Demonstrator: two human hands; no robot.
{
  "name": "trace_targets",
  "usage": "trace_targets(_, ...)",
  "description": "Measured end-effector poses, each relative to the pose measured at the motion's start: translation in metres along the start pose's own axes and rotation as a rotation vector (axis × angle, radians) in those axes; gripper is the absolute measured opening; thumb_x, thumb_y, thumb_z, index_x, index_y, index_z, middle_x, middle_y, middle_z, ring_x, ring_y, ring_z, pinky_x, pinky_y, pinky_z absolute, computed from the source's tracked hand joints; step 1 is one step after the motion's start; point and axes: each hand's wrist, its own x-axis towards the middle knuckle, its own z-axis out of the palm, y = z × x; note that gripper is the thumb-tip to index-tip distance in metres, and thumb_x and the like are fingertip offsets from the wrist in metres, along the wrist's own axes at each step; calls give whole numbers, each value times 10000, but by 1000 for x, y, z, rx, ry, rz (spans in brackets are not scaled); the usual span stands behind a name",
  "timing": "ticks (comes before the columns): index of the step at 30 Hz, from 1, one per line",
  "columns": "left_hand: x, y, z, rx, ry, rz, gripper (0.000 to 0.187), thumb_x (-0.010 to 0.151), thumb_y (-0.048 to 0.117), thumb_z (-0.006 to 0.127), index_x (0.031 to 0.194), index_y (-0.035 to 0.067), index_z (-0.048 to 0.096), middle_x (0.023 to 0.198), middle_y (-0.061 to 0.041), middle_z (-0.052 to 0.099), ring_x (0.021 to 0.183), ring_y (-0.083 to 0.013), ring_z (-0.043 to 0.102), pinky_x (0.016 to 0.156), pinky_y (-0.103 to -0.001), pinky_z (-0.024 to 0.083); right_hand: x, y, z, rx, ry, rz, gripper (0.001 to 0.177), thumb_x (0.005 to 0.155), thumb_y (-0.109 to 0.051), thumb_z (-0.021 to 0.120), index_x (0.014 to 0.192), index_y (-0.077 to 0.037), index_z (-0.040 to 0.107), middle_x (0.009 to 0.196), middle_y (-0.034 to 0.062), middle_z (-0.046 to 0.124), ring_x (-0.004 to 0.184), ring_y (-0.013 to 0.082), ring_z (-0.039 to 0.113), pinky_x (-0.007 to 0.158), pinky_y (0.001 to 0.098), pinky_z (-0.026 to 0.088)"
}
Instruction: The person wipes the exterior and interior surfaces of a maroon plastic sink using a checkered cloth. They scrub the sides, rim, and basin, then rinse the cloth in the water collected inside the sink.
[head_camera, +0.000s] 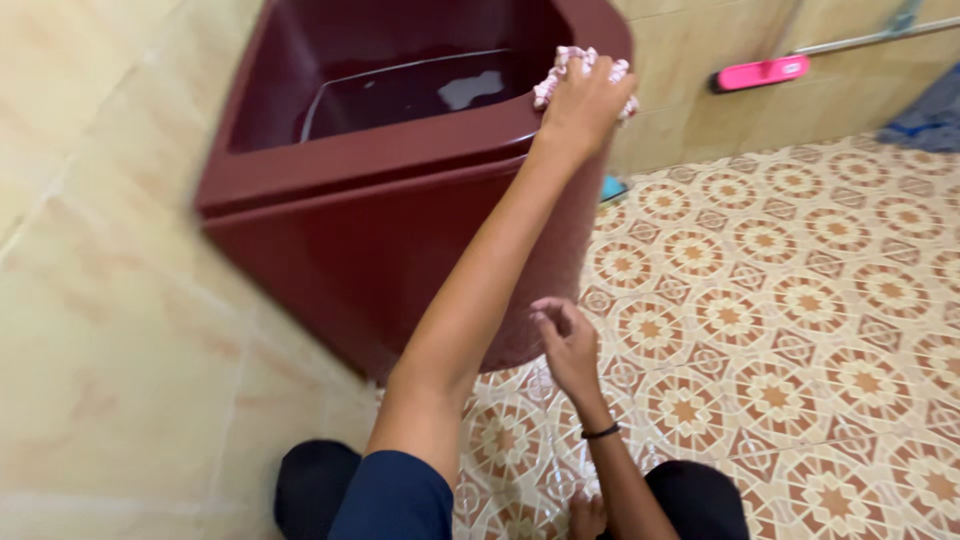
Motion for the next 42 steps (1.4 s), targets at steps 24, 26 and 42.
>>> trace_targets(24,-260,-164,-308,298,220,-408,202,1022,227,689,1089,42,735,1161,-152,716,1064,-398,619,970,-511,499,-32,-32,40,-526,-308,-197,161,934,-71,663,1055,-34,764,1067,132,774,979,255,747,862,373,592)
trace_targets(26,-258,-166,-305,291,185,-439,190,1028,225,685,1056,45,741,1116,-146,723,1024,-402,621,923,-514,504,-35,-40,41,-503,-312,-244,166,926,-62,669,1063,-25,757,1041,130,776,942,239,751,816,356,595)
trace_targets(42,-140,-32,-116,169,278,-118,572,933,583,618,1319,166,685,1457,-141,553,1363,-444,463,1144,-651,364,-24,-43,45,-426,-346,-249,204,903,-4,646,1088,-4,731,936,120,739,808,212,711,720,313,569)
